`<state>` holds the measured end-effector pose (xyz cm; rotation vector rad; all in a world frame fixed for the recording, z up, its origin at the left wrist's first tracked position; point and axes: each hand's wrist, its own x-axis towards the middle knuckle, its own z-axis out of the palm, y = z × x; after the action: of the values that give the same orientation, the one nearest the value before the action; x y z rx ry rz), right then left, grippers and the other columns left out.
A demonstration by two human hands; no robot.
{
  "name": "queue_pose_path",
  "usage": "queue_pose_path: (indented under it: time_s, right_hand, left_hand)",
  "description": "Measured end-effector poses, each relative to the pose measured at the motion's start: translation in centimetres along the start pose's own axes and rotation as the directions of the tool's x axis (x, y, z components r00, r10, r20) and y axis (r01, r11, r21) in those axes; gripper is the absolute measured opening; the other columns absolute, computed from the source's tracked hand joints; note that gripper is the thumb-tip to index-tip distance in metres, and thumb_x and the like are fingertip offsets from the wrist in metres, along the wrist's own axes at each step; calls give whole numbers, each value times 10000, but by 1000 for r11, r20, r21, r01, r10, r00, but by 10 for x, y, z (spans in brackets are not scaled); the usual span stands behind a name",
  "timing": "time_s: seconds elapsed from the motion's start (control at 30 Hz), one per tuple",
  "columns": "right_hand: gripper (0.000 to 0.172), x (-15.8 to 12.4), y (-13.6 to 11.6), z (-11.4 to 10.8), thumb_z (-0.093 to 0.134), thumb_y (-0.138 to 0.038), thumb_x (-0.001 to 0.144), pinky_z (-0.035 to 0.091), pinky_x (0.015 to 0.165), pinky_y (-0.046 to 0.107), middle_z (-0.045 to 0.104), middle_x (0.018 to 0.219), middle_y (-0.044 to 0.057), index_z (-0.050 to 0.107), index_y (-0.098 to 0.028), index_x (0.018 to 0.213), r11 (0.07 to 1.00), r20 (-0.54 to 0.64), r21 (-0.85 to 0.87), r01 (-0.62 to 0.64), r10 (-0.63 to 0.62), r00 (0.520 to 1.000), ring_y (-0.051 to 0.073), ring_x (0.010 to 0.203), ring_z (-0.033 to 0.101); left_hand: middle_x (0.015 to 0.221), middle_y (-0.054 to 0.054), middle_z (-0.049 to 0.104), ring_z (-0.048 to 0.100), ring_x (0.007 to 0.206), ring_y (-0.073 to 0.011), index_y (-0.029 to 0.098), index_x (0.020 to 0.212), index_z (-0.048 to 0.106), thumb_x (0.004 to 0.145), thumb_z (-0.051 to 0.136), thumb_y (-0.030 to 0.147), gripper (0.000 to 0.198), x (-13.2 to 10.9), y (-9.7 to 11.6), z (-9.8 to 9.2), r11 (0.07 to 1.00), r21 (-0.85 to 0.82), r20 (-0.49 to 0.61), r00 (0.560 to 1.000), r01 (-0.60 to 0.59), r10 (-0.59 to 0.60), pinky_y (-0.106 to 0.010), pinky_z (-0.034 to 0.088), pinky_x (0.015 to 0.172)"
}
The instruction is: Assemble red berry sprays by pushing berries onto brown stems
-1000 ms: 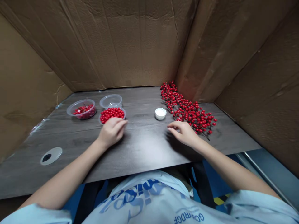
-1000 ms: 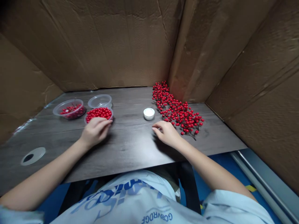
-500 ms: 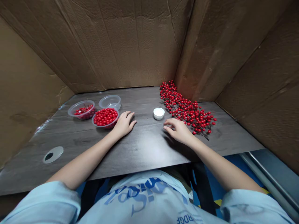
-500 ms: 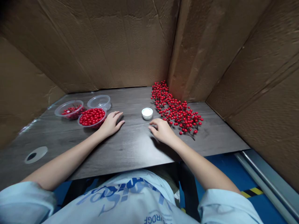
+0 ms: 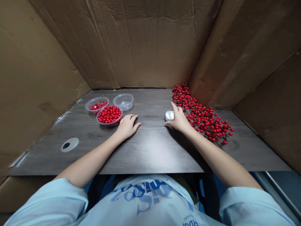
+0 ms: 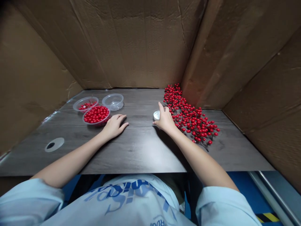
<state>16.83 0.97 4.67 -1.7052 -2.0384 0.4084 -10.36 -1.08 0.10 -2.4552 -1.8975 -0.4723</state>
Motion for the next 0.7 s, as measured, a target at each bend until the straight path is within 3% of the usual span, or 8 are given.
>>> queue_pose_path:
  time_s: [0.23,0.33,0.5,0.7]
  right_hand:
    - [971,5,-1,5,713,-224,637,410,1004,428,345,1314,204,210,-139,1463,1000,-41,-21,2,-3,999,338,1218,456]
    - [936,8,-6,10,680,-202,647,403,1011,428,323,1318,204,220,-130,1459,1000,-38,8,19,-19,999,330,1217,455]
    - [911,9,-31,32,699,-209,632,391,1025,446,325,1314,179,271,-153,1434,982,23,122,143,-147,989,312,1255,406]
    - [862,3,-83,75,723,-179,635,361,1061,420,351,1292,151,313,-152,1393,893,82,304,332,-372,924,262,1214,437]
  left_hand:
    - [1191,-117,565,516,1122,-261,111,1228,535,873,451,415,475,-10,4,-15,996,-92,40,999,-15,18,-408,430,981]
    - [1164,-101,598,554,1089,-231,113,1189,567,874,459,384,429,-23,7,-32,984,-175,-24,999,-30,26,-374,446,968]
    - [1030,-81,665,621,933,-177,124,1036,643,857,489,351,328,-45,-3,-53,957,-281,-211,969,69,-132,-304,487,864]
    - [974,-56,682,625,882,-174,138,955,670,844,493,305,267,-63,-27,-51,931,-292,-216,933,220,-288,-302,479,827]
